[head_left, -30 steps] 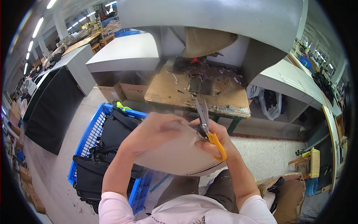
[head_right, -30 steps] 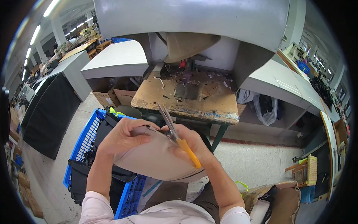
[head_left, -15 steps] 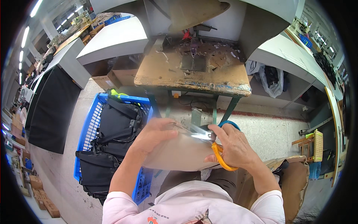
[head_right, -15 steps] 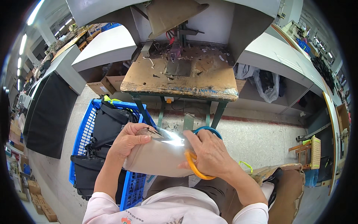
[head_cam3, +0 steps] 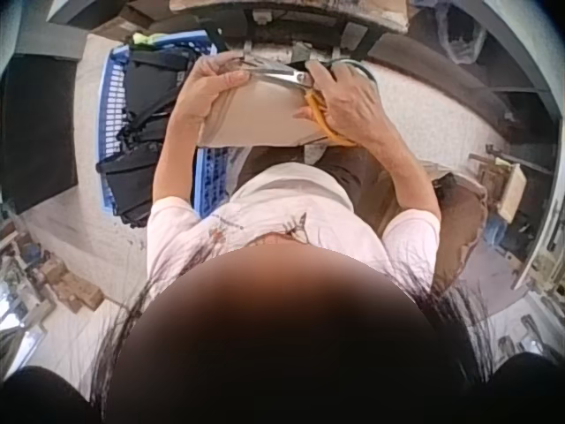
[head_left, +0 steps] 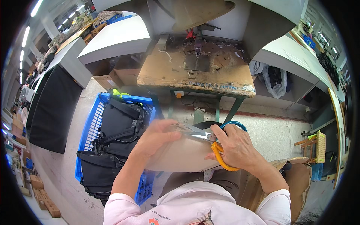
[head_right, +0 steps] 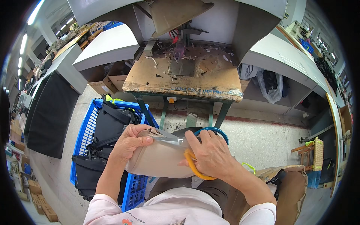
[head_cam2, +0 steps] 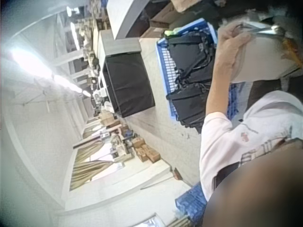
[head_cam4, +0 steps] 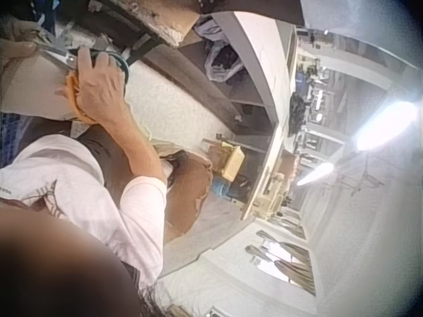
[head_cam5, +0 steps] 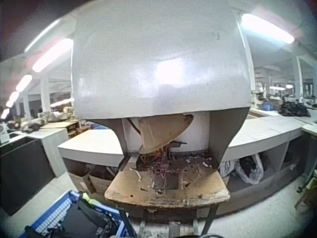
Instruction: Use scissors to trim excess fabric and thread from manufactured backpacks.
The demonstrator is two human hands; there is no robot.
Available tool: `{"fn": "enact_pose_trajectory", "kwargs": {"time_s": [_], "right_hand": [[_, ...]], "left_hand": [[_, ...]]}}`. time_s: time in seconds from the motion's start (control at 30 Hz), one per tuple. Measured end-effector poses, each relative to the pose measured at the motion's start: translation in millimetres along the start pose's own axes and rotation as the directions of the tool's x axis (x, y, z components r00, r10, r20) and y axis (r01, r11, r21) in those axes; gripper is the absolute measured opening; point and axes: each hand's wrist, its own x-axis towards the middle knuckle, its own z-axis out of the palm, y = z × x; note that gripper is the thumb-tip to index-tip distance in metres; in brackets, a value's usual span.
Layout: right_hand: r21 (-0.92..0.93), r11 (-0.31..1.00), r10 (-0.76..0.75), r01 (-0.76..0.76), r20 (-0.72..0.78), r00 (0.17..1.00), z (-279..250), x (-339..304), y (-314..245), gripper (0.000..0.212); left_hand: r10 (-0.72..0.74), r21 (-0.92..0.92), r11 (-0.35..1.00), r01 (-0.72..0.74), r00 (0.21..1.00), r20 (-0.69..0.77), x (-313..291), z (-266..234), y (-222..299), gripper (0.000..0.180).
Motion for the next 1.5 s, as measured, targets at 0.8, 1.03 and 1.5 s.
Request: {"fn": "enact_pose_trajectory", "kwargs": {"time_s": [0.8,1.03,1.5], "right_hand": [[-0.015,0.989,-0.144,0.144,0.031,0.989,-18,14,-5,0.047],[-0.118,0.991,-0.047,0.064,0.138,0.989,-10,14,-2,0.051],[0.532,0.819,0.284,-0.217,-0.047,0.958,23,7,33,0.073]], "left_hand": [[0.007,-0.023,1.0,-0.007,0.999,0.036,-6,14,3,0.023],[-0.029,-0.065,0.997,0.03,0.999,0.019,-7,14,4,0.026],[0.066,-0.025,0.997,-0.067,0.997,-0.032,31,-16,21,0.021]]}}
